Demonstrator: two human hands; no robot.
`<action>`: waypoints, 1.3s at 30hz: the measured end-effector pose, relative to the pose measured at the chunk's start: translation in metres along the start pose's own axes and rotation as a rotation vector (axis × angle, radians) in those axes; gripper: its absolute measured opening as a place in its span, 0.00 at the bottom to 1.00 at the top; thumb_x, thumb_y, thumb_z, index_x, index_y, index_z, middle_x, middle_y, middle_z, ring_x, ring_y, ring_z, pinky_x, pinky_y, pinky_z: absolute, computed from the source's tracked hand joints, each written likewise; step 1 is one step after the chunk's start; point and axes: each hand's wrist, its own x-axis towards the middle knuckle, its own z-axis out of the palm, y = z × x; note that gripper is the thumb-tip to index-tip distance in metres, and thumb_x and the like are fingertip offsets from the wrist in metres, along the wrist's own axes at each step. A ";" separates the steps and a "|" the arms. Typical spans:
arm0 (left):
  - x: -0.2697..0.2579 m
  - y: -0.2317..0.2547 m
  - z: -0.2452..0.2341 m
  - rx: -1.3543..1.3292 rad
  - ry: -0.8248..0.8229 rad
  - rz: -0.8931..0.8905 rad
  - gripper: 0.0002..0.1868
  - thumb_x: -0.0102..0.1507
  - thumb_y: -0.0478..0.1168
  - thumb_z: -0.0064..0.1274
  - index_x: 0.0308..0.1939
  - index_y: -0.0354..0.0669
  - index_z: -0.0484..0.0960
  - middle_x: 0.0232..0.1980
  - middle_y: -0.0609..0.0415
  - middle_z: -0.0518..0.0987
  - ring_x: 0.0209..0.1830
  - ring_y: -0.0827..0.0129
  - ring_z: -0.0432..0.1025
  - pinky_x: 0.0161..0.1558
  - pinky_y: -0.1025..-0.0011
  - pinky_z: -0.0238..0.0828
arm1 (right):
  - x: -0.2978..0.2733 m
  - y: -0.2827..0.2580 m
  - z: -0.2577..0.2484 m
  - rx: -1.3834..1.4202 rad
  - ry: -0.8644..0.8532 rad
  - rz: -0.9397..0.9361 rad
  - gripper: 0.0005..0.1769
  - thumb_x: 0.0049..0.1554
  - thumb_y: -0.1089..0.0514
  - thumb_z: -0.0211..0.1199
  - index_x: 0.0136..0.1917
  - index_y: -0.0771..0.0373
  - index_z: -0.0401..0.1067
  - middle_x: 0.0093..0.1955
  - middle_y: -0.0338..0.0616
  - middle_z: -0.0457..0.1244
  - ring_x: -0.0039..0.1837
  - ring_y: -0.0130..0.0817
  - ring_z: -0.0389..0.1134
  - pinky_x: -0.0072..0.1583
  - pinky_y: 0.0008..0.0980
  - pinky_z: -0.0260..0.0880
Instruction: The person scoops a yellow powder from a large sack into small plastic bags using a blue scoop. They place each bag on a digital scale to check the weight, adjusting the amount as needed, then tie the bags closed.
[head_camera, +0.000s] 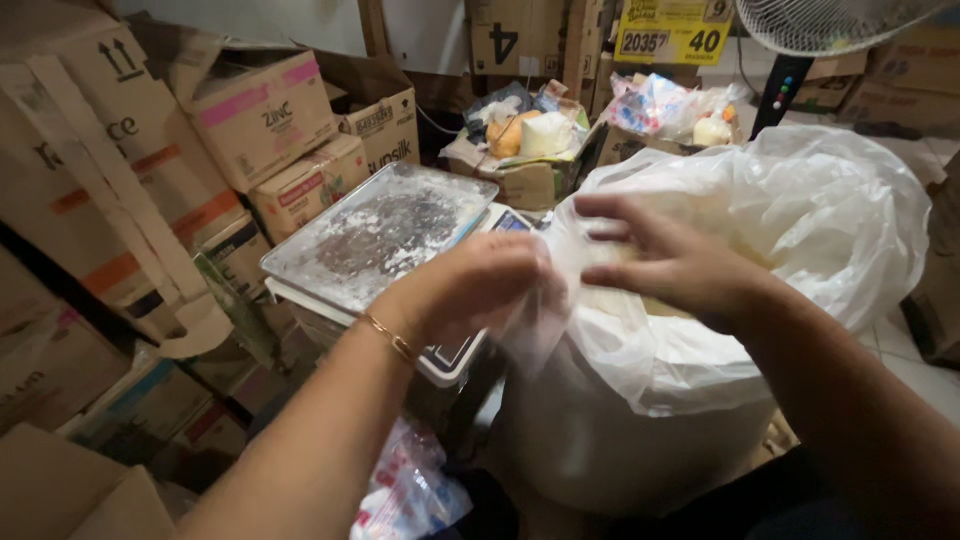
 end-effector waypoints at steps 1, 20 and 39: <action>0.001 0.001 -0.001 0.027 0.008 -0.061 0.09 0.69 0.40 0.52 0.42 0.36 0.76 0.42 0.49 0.77 0.40 0.65 0.73 0.43 0.67 0.71 | 0.002 0.006 -0.002 -0.013 -0.111 0.067 0.27 0.52 0.55 0.68 0.63 0.56 0.65 0.56 0.31 0.63 0.58 0.21 0.64 0.59 0.29 0.69; 0.013 -0.091 0.036 -0.393 0.407 0.044 0.14 0.62 0.39 0.63 0.49 0.38 0.81 0.40 0.57 0.81 0.39 0.75 0.74 0.44 0.77 0.72 | 0.004 0.107 -0.018 0.753 0.618 0.280 0.12 0.61 0.58 0.61 0.52 0.69 0.71 0.44 0.43 0.66 0.43 0.33 0.69 0.49 0.37 0.74; 0.028 -0.092 0.046 0.086 0.281 0.243 0.14 0.70 0.44 0.49 0.37 0.38 0.81 0.31 0.59 0.76 0.30 0.78 0.66 0.37 0.76 0.65 | -0.040 0.009 0.030 0.032 0.038 0.093 0.22 0.53 0.52 0.67 0.57 0.66 0.73 0.47 0.44 0.71 0.47 0.28 0.74 0.51 0.29 0.76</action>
